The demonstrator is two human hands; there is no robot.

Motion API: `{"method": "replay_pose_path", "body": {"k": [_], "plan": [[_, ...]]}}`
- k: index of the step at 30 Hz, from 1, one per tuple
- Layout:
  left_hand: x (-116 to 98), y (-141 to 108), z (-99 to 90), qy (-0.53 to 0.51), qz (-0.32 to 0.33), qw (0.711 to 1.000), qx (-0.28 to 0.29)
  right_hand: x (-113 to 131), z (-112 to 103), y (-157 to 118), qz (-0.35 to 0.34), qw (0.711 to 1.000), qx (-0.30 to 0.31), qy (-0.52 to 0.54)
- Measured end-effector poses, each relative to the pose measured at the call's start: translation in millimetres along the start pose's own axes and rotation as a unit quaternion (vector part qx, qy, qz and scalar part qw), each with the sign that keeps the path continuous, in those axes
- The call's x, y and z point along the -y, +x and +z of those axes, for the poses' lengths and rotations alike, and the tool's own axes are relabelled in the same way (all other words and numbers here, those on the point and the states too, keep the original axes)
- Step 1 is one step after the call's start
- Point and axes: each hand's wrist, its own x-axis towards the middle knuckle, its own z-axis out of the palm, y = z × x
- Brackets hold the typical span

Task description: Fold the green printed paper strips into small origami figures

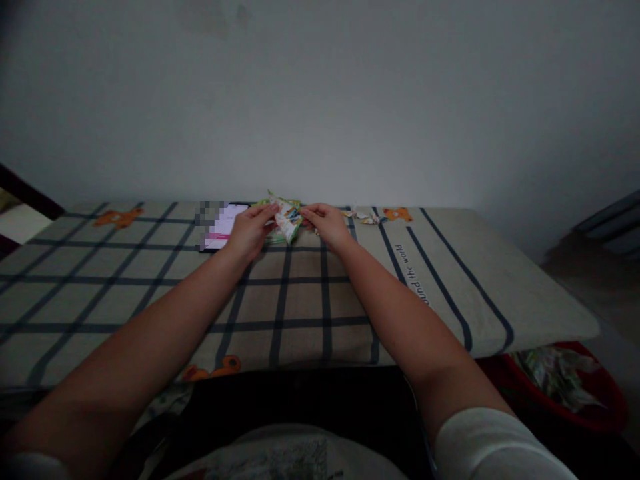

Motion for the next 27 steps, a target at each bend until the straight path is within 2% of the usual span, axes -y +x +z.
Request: {"method": "replay_pose_path", "body": {"k": [8,15,21,27], "plan": [[-1.9,0.4,0.2,-0.023,-0.014,1.000,0.012,3.7,-0.3,-2.1,-0.011,1.000,0.002,-0.024],[0.9,4.0,-0.4,-0.025,0.010,0.999,-0.027,2.8,0.3,-2.6,-0.021,0.999,0.000,-0.043],[0.6,7.0,-3.7,-0.075,0.008,0.997,-0.024,3.0,-0.1,-1.8,-0.021,0.998,-0.001,-0.057],[-0.2,8.5,-4.1,-0.076,0.020,0.996,-0.043,2.5,0.0,-2.1,-0.019,0.998,0.004,-0.053]]}}
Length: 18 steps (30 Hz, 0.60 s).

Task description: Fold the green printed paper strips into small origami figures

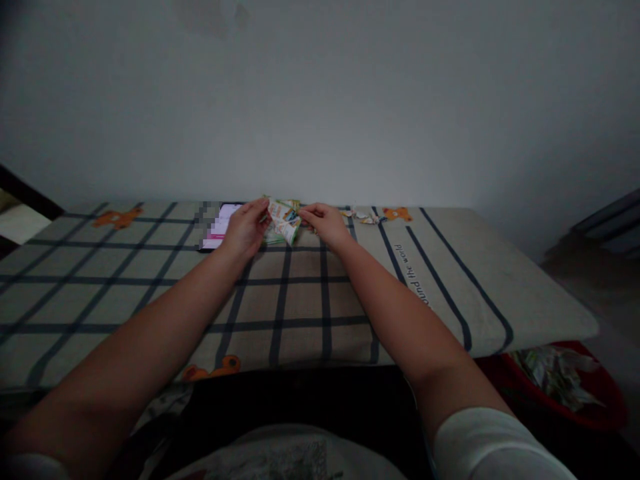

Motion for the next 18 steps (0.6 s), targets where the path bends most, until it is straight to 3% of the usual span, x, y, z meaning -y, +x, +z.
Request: {"method": "replay_pose_path", "body": {"k": [18], "plan": [[-3.8,-1.1,4.2,-0.010,0.025,0.998,-0.058,-2.2,3.0,-0.5,-0.007,1.000,0.007,-0.016]]}}
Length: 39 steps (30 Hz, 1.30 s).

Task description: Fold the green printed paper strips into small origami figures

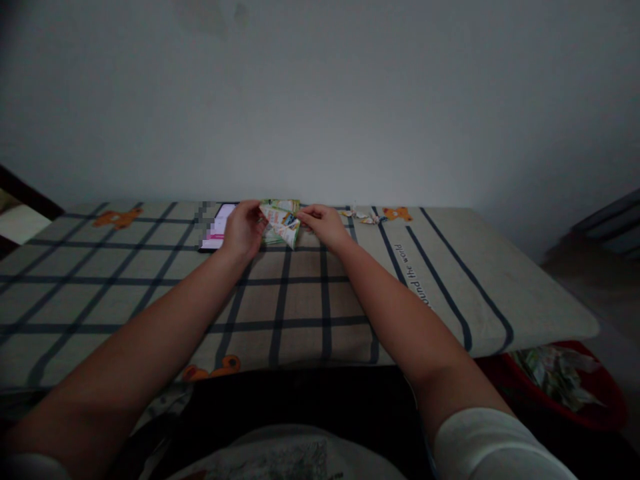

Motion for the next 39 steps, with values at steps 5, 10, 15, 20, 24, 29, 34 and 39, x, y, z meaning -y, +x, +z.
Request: {"method": "replay_pose_path", "body": {"k": [5,10,15,20,24,29,34,39], "plan": [[0.7,-2.6,-1.7,0.067,-0.001,0.997,0.037,2.4,-1.8,0.2,0.009,1.000,-0.020,0.013],[7.3,-11.9,-1.6,0.189,-0.026,0.974,0.125,5.1,-8.1,1.9,-0.001,0.996,-0.076,0.038],[12.2,-9.0,-4.5,0.200,-0.007,0.972,0.124,6.1,-5.8,0.4,0.002,0.995,-0.072,0.072],[6.2,-8.5,-2.3,0.231,0.032,0.967,0.102,6.4,-0.6,-1.1,0.041,0.992,-0.062,0.104],[0.4,-11.0,0.8,0.240,0.042,0.965,0.095,6.7,-2.5,-0.7,0.046,0.987,-0.056,0.146],[1.4,-8.7,-0.4,0.235,0.035,0.968,0.080,6.6,-5.0,-1.1,0.067,0.988,-0.017,0.140],[7.7,-7.4,-3.1,0.221,0.016,0.969,0.105,1.7,-5.5,2.1,0.072,0.985,-0.035,0.154],[9.2,-7.5,-5.0,0.251,0.000,0.959,0.132,0.7,-5.9,4.0,0.065,0.985,-0.065,0.148]]}}
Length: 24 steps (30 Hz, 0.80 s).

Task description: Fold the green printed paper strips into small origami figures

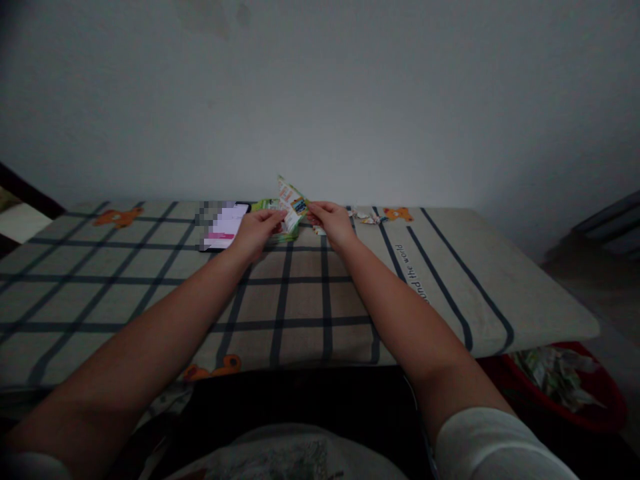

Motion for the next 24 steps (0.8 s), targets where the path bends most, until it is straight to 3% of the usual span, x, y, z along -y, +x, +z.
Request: {"method": "replay_pose_path", "body": {"k": [6,12,17,24], "plan": [[-1.4,1.7,-2.6,0.047,0.033,0.998,-0.025,-0.9,2.5,-2.0,-0.008,1.000,-0.005,-0.011],[2.0,0.6,-1.3,0.012,-0.022,1.000,0.019,-3.7,-1.7,3.1,-0.026,0.999,-0.030,-0.019],[1.2,1.1,-1.7,0.040,-0.008,0.999,0.010,-4.6,-2.6,4.3,-0.034,0.999,-0.020,-0.023],[6.7,2.5,-2.0,0.021,-0.044,0.998,0.029,-5.7,-4.7,5.8,-0.047,0.998,-0.044,-0.009]]}}
